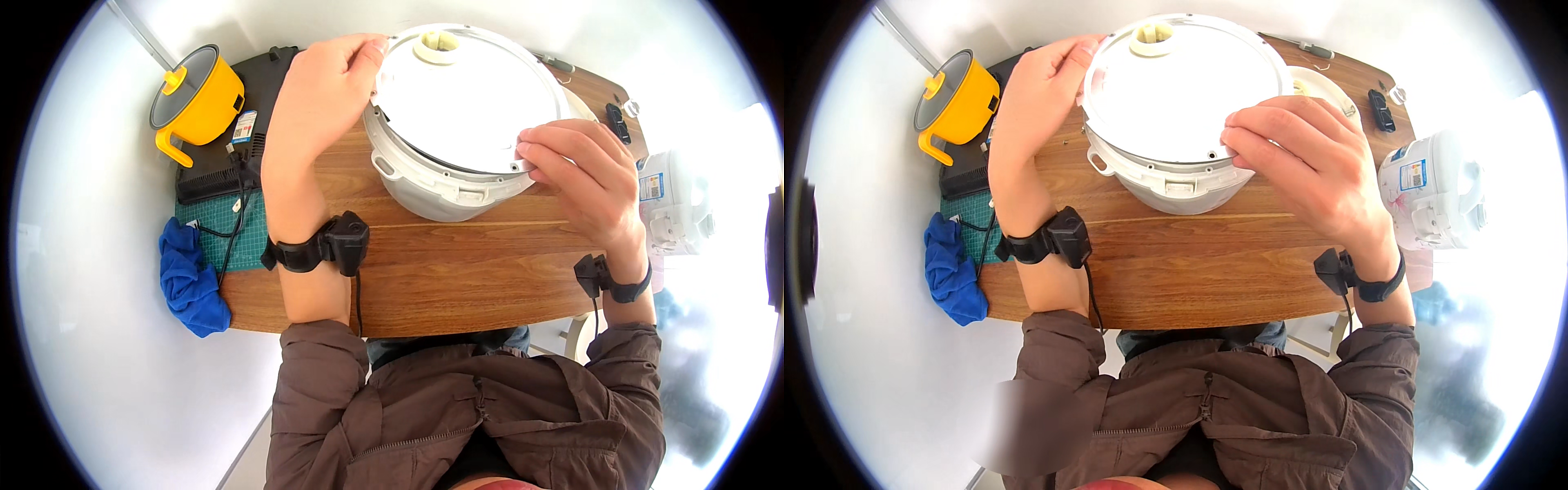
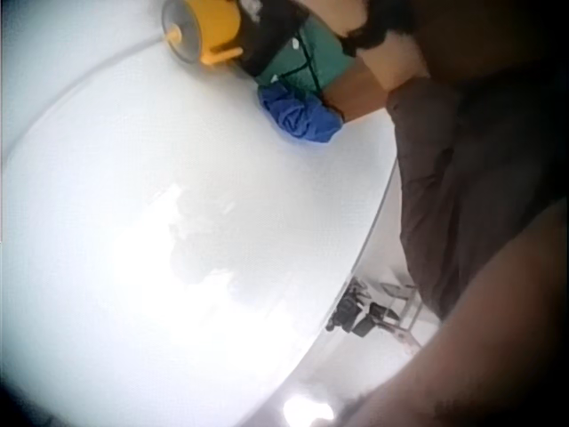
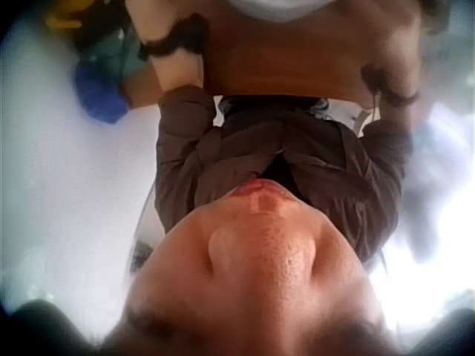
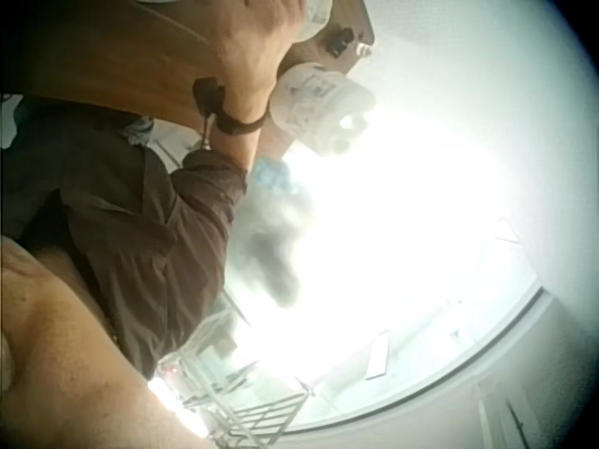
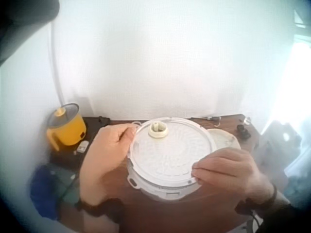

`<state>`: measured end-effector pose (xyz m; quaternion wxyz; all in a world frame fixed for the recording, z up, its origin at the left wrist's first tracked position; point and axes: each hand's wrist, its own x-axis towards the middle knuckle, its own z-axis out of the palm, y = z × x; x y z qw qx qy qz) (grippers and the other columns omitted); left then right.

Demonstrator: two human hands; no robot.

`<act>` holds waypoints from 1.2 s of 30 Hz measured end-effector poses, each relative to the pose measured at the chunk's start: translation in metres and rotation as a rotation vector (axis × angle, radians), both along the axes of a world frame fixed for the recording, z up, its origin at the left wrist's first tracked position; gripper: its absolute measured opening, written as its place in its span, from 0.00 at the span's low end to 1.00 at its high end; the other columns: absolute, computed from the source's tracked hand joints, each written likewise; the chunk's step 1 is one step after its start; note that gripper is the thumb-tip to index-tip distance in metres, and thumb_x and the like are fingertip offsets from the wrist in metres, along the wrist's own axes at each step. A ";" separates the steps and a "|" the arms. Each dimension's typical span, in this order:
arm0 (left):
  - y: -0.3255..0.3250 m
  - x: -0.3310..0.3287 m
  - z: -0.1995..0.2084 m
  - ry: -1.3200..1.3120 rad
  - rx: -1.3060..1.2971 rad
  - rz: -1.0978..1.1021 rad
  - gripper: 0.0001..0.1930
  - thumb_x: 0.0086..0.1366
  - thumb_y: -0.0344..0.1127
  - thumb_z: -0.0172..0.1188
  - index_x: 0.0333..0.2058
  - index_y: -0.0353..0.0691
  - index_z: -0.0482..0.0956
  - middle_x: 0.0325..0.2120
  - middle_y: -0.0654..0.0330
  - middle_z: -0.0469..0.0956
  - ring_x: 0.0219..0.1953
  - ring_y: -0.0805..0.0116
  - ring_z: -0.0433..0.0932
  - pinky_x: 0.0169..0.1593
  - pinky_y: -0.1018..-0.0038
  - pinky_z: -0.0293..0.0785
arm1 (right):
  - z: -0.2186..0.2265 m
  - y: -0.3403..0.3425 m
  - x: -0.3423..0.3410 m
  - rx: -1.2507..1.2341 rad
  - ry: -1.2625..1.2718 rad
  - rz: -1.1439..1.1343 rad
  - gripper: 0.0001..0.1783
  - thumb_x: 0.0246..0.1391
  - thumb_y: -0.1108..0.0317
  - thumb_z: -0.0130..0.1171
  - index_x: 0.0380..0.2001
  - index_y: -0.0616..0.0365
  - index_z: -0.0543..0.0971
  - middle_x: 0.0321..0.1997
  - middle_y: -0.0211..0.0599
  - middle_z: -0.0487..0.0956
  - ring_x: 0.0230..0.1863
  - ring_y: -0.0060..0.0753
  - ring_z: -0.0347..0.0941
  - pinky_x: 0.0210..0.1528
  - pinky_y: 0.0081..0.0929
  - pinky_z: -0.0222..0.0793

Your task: The person disassembles a white rice cooker by removing the lid and using a screwdriver to unscrew multiple fasteners from the lid and inner components. The person places removed screws on the table and separates the lid parts.

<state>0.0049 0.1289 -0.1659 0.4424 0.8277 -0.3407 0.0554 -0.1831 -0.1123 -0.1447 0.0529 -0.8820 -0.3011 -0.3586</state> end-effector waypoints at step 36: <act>-0.002 -0.043 0.022 0.244 -0.508 -0.038 0.16 0.74 0.46 0.60 0.45 0.38 0.79 0.35 0.63 0.83 0.42 0.74 0.79 0.51 0.75 0.73 | -0.001 -0.057 0.041 -0.041 -0.325 -0.153 0.20 0.44 0.90 0.65 0.42 0.63 0.87 0.47 0.42 0.88 0.51 0.39 0.86 0.50 0.23 0.84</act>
